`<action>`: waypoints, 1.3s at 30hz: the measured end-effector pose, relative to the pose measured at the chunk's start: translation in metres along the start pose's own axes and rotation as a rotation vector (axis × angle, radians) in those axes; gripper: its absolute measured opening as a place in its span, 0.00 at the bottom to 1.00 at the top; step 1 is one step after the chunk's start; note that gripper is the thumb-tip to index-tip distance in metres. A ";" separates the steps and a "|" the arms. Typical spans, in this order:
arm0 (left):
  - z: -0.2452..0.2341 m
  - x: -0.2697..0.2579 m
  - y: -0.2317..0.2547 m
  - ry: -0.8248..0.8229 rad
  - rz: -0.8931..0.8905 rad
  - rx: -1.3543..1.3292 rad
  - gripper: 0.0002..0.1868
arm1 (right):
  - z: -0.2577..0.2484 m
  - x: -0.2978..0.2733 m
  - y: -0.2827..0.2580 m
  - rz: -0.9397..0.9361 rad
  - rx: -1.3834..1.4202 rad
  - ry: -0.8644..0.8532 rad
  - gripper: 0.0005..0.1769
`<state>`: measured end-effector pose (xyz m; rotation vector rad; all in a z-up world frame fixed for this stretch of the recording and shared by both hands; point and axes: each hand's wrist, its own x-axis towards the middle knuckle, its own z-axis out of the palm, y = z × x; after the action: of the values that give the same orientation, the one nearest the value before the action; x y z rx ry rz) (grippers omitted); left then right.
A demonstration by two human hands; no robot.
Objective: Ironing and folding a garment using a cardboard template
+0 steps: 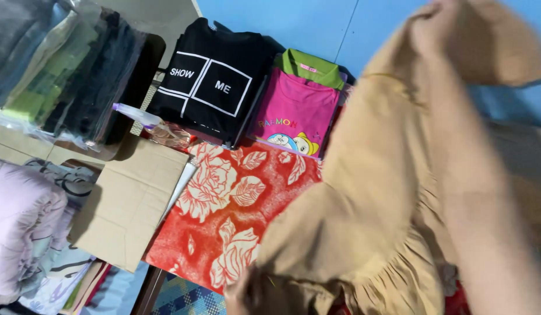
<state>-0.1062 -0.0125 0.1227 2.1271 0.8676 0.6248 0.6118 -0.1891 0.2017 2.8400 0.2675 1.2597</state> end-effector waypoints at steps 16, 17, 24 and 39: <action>0.018 0.018 -0.269 -0.758 -0.695 -0.134 0.19 | -0.285 -0.639 0.087 0.785 0.224 -0.555 0.38; 0.018 0.008 -0.289 -0.778 -0.665 -0.069 0.18 | -0.280 -0.659 0.089 0.654 0.337 -0.448 0.26; -0.021 0.035 -0.148 -0.703 -0.527 0.096 0.28 | -0.321 -0.608 0.132 1.018 0.189 -0.801 0.36; -0.060 -0.030 -0.286 -1.100 -0.338 0.298 0.21 | -0.389 -0.731 0.202 0.955 0.547 -1.167 0.32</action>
<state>-0.2737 0.1334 -0.0690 2.0486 0.6410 -0.8444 -0.1275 -0.5277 -0.0544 3.6154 -0.9705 -0.8648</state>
